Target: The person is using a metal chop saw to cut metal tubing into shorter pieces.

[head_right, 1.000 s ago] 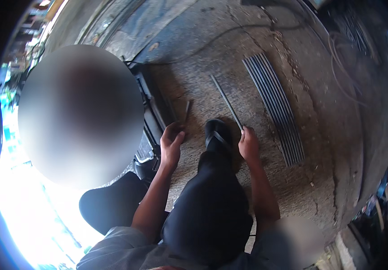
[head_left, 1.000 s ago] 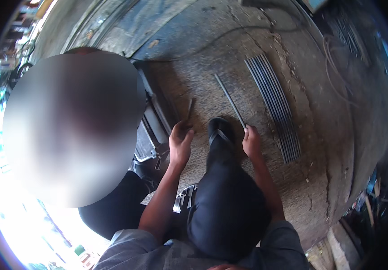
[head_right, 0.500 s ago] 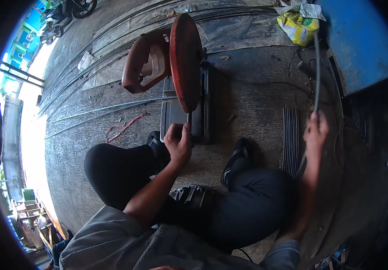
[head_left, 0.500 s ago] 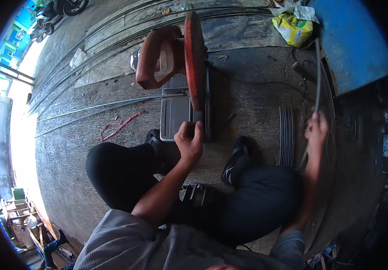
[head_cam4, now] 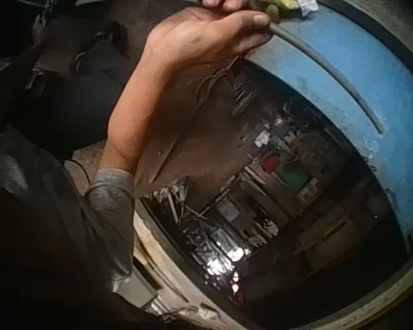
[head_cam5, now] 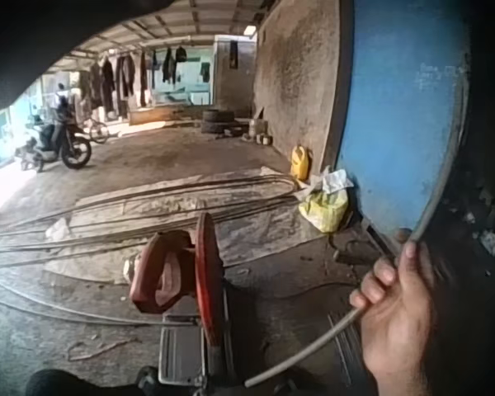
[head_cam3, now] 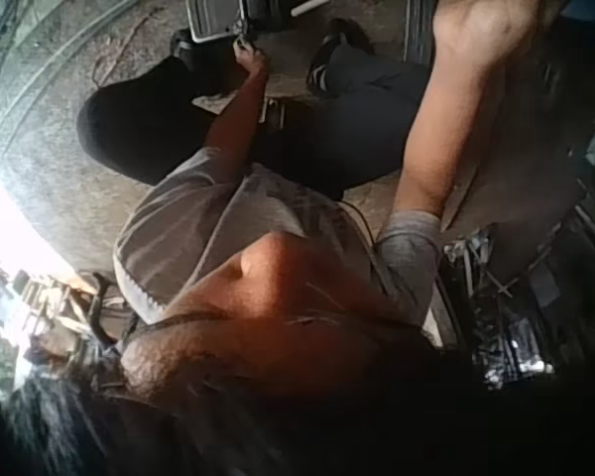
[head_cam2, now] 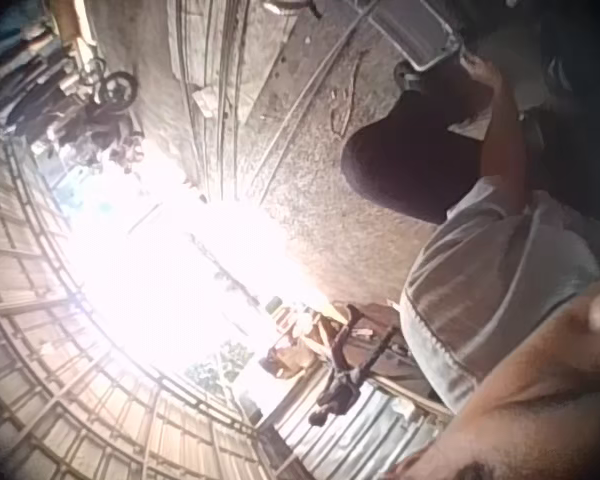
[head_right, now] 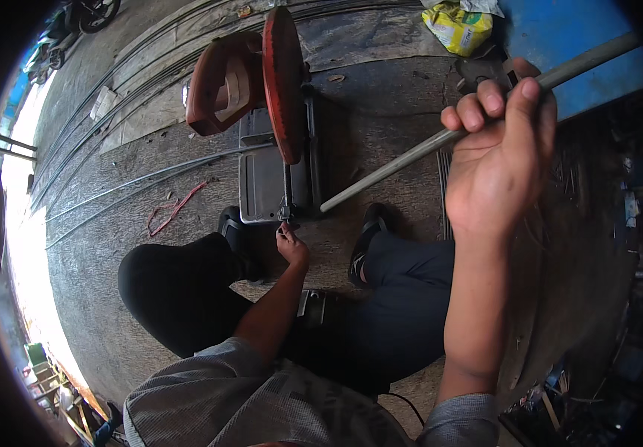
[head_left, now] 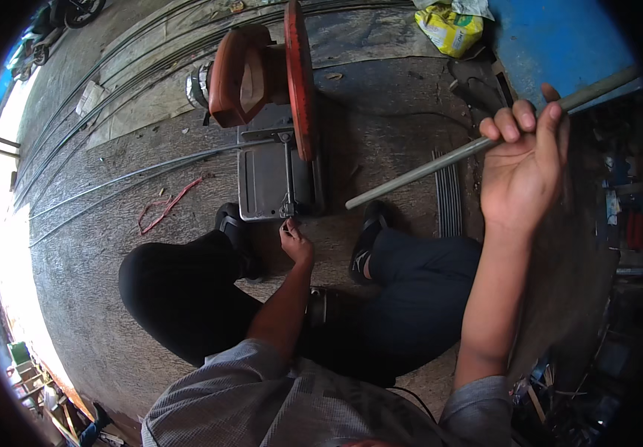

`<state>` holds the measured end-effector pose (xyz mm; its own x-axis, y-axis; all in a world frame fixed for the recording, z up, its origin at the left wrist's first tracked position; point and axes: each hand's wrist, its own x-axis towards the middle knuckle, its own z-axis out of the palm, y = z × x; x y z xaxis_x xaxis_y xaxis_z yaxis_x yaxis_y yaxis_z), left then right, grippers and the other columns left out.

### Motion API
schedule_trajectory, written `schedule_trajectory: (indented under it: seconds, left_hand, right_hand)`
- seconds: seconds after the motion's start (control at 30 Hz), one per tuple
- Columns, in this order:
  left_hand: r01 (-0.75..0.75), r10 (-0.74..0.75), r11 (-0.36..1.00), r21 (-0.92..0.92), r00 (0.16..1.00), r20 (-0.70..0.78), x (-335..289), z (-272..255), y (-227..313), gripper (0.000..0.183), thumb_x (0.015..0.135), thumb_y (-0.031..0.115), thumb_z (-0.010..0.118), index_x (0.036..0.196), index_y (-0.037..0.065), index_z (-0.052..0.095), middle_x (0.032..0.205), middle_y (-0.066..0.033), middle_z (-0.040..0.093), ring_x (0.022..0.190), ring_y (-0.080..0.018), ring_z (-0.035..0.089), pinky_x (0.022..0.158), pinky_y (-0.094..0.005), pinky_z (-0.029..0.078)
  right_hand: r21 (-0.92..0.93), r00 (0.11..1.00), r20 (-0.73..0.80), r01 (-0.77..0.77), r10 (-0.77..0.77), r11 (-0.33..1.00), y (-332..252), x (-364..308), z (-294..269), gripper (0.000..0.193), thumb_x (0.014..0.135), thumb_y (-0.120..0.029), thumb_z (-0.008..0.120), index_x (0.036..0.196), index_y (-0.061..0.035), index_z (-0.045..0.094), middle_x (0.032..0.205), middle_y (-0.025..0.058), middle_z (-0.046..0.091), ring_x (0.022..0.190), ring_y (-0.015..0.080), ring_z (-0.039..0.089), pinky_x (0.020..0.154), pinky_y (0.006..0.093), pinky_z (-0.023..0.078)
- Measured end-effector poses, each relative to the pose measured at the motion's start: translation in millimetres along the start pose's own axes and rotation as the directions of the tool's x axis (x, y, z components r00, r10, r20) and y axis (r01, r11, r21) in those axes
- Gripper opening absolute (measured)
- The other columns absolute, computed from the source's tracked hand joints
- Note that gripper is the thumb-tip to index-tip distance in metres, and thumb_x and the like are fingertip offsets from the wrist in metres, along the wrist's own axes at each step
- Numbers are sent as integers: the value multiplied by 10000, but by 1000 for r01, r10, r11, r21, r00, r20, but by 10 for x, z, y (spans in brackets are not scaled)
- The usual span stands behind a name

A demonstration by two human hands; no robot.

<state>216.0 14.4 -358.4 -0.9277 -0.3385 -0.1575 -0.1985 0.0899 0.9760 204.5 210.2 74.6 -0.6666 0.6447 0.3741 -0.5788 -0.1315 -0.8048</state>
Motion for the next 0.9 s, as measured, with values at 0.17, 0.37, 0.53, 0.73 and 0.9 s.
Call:
schedule_trajectory:
  seconds: [0.17, 0.37, 0.53, 0.73, 0.9]
  left_hand:
    - [120, -135, 946, 301, 990, 30, 193, -2, 20, 524, 919, 467, 446, 939, -42, 568, 742, -119, 622, 640, -240, 579, 593, -355, 461]
    - [674, -712, 702, -231, 672, -204, 364, 137, -347, 709, 902, 587, 331, 973, -72, 583, 763, -175, 615, 599, -271, 588, 476, -354, 496]
    - [656, -789, -263, -707, 276, 550, 499, 73, -663, 348, 904, 422, 472, 811, 92, 529, 619, -9, 541, 478, -137, 502, 418, -249, 431]
    - [778, -707, 538, -325, 626, 328, 182, 50, -529, 169, 915, 268, 483, 856, 110, 493, 648, -8, 534, 487, -128, 491, 457, -245, 427]
    - [698, -754, -104, -709, 410, 514, 254, -117, -542, 206, 931, 317, 461, 934, 126, 540, 718, -26, 553, 493, -128, 486, 461, -250, 383]
  right_hand:
    - [0, 987, -134, -87, 86, 996, 96, -12, 6, 250, 962, -253, 415, 1120, -73, 484, 708, -23, 378, 579, 78, 336, 562, 257, 321]
    - [103, 982, -121, -130, 142, 986, 111, 65, -30, 244, 962, -211, 417, 1145, -54, 458, 695, -33, 367, 551, 65, 313, 526, 217, 306]
    - [74, 980, -119, -149, 157, 986, 137, 81, -91, 256, 953, -245, 437, 1130, -66, 481, 704, -37, 368, 572, 65, 321, 552, 238, 300]
    - [74, 987, -34, -153, 156, 985, 118, 91, -75, 263, 950, -243, 449, 1134, -58, 480, 703, -35, 369, 583, 67, 327, 558, 237, 303]
    - [115, 984, -29, -173, 178, 978, 107, 100, -57, 253, 955, -174, 427, 1156, -21, 442, 694, -21, 364, 571, 73, 317, 544, 224, 309]
